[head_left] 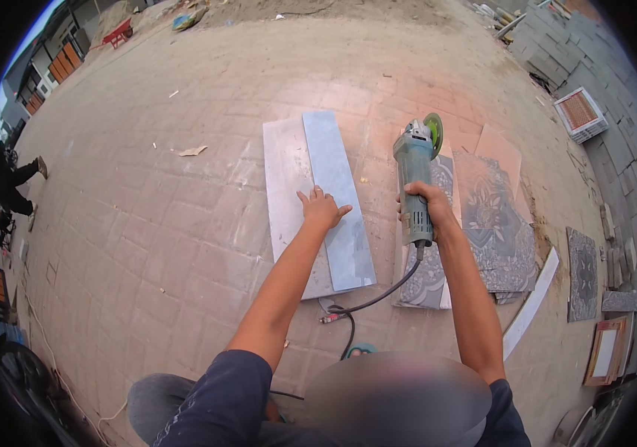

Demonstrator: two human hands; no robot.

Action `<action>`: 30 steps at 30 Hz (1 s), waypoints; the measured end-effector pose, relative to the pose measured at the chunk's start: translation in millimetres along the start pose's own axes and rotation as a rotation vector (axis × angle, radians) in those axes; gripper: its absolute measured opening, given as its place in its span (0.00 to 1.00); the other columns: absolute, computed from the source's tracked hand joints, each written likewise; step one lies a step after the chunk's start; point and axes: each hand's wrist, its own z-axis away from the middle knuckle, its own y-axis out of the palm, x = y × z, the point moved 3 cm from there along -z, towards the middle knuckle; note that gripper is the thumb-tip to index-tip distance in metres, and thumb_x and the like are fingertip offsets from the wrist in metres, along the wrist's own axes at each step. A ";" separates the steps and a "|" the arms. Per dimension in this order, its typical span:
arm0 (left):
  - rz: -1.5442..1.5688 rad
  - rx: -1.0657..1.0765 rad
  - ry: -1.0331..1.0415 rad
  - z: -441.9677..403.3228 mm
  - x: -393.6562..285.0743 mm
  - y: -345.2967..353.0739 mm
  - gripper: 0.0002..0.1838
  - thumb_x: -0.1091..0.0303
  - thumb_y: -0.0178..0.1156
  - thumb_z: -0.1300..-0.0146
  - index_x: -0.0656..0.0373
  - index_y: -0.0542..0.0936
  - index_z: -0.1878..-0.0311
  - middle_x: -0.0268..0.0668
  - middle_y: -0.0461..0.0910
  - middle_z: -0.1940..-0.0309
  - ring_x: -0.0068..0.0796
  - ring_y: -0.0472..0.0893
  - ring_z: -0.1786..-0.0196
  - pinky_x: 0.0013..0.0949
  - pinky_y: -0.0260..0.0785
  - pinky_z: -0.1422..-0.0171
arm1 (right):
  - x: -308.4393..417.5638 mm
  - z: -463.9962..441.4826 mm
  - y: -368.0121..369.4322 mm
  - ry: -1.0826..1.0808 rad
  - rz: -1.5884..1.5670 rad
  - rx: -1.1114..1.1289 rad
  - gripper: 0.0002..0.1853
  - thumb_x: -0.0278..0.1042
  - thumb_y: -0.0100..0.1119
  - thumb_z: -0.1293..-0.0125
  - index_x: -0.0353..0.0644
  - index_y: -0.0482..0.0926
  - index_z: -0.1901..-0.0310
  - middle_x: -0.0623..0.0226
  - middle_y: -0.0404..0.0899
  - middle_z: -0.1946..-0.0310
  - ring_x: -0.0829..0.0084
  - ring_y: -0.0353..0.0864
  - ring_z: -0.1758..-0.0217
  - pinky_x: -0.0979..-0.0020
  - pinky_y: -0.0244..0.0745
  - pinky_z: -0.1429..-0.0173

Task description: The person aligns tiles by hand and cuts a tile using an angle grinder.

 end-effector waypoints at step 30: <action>0.391 -0.427 0.571 61.3 -4.5 -22.1 0.51 0.55 0.62 0.36 0.63 0.41 0.21 0.54 0.69 0.35 0.48 0.72 0.37 0.48 0.61 0.31 | -7.8 -64.9 40.0 0.064 0.009 -0.004 0.13 0.36 0.64 0.45 0.34 0.78 0.65 0.63 0.79 0.76 0.72 0.77 0.82 0.71 0.76 0.76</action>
